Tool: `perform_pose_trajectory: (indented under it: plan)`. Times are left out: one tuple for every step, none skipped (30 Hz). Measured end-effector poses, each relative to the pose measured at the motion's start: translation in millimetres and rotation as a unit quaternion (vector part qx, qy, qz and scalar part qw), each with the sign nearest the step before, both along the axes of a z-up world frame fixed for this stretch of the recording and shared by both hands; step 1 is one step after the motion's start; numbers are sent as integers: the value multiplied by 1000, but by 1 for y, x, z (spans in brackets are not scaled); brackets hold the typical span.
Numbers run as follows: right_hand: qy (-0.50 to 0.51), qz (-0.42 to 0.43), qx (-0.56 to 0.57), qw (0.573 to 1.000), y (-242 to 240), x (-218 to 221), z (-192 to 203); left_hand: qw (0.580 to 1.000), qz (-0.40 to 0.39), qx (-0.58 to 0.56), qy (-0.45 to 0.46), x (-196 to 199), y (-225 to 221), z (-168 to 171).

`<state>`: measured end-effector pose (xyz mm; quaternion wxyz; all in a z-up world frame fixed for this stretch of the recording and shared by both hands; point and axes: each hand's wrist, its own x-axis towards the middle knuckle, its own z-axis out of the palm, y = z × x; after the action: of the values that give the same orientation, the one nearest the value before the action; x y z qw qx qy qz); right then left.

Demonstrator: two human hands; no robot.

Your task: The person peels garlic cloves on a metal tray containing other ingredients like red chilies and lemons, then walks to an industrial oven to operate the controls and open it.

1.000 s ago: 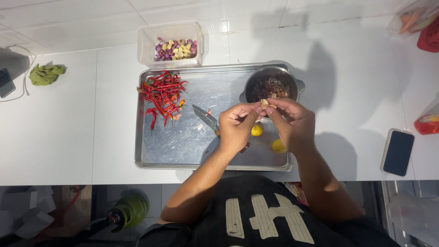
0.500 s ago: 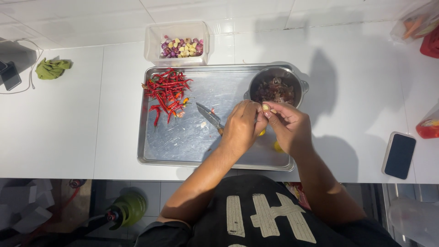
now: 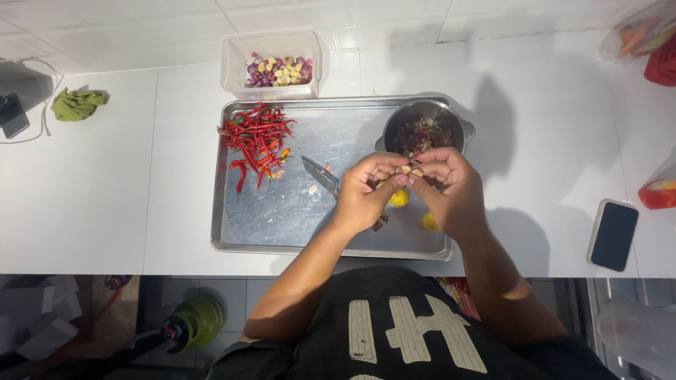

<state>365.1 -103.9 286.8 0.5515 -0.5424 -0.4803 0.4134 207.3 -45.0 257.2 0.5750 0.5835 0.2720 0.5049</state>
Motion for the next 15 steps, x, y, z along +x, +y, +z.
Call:
perform_pose_trajectory:
  plan:
    - [-1, 1, -1, 1000, -1, -2, 0, 1000, 1, -1, -1, 0, -1, -8]
    - [-25, -9, 12, 1000, -2, -4, 0, 999, -5, -37, -35, 1, -2, -16]
    - [-49, -19, 25, 998, -2, -6, 0, 995, -11, -73, -68, 1, -4, -24]
    - [-50, -17, 24, 998, -3, -9, 1, 995, -9, -74, -69, -1, -5, -24]
    - [-33, -18, 21, 999, -3, -12, 1, 992, -13, -92, -88, -2, -7, -25]
    - [-15, -18, 17, 1000, -4, -16, 1, 988, -15, -111, -107, -4, -9, -26]
    - [-16, -14, 16, 1000, -5, -19, -3, 988, -12, -112, -108, -7, -10, -25]
    - [0, -19, 21, 1000, -6, -23, -7, 989, 11, -110, -103, -10, -11, -24]
    - [16, -24, 27, 999, -6, -28, -10, 989, 34, -108, -97, -14, -12, -22]
    - [15, -17, 28, 999, -6, -35, -14, 989, 41, -106, -99, -17, -13, -25]
    - [28, -27, 27, 999, -6, -44, -18, 993, 102, -49, -37, -20, -14, -27]
    - [42, -35, 27, 998, -5, -52, -21, 986, 164, 9, 26, -24, -15, -29]
    - [42, -25, 29, 998, -1, -67, -24, 984, 174, 12, 26, -30, -17, -26]
    - [142, -36, -44, 988, 3, -82, -27, 970, 210, 51, 110, -36, -19, -23]
    - [237, -46, -119, 963, 7, -98, -30, 946, 245, 88, 193, -43, -22, -19]
